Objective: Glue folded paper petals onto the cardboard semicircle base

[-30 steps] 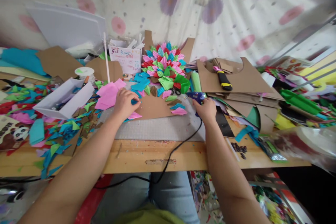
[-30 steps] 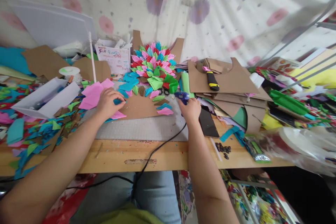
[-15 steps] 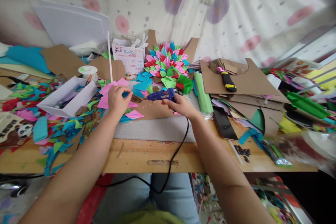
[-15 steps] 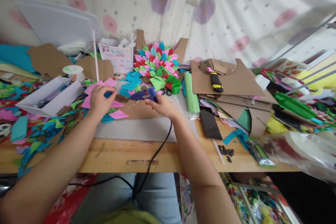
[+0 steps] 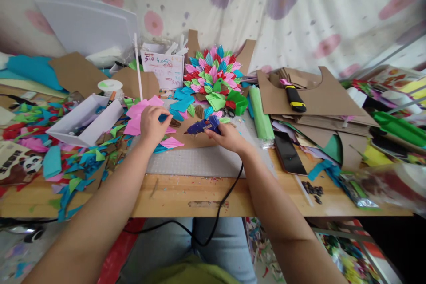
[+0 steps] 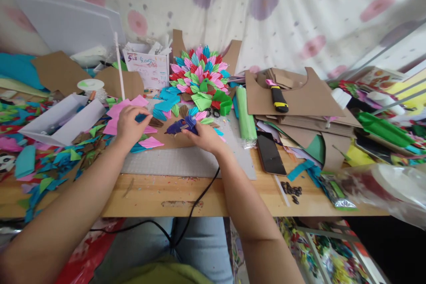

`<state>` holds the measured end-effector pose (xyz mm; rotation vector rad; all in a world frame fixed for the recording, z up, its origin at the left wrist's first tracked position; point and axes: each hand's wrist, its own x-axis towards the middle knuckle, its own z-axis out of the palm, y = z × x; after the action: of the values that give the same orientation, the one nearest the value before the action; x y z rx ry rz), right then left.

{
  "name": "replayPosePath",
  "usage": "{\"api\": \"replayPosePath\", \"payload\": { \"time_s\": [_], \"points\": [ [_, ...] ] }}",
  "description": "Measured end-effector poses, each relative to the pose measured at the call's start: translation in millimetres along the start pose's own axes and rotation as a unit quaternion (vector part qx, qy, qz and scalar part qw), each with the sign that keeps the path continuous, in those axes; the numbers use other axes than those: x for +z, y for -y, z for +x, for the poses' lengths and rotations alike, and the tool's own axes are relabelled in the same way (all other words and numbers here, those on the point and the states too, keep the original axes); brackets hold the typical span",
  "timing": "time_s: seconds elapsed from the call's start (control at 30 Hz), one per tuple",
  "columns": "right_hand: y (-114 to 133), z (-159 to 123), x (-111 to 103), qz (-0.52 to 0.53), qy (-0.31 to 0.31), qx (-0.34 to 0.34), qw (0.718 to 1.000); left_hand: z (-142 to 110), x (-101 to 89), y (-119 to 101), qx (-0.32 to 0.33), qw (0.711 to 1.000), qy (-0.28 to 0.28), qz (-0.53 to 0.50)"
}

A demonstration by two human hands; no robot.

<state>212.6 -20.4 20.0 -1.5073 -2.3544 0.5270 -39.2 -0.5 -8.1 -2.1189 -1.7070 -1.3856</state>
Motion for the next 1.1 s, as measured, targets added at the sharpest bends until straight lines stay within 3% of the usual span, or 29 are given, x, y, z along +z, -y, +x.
{"api": "replayPosePath", "payload": {
  "time_s": [0.17, 1.1],
  "points": [
    [3.3, -0.4, -0.4, -0.046, 0.002, -0.010, 0.999, -0.4, 0.9, 1.0, 0.015, 1.000, -0.004, 0.002],
    [6.3, 0.9, -3.7, -0.067, 0.012, -0.019, 0.998, -1.2, 3.4, 1.1, 0.007, 1.000, 0.013, -0.010]
  ]
}}
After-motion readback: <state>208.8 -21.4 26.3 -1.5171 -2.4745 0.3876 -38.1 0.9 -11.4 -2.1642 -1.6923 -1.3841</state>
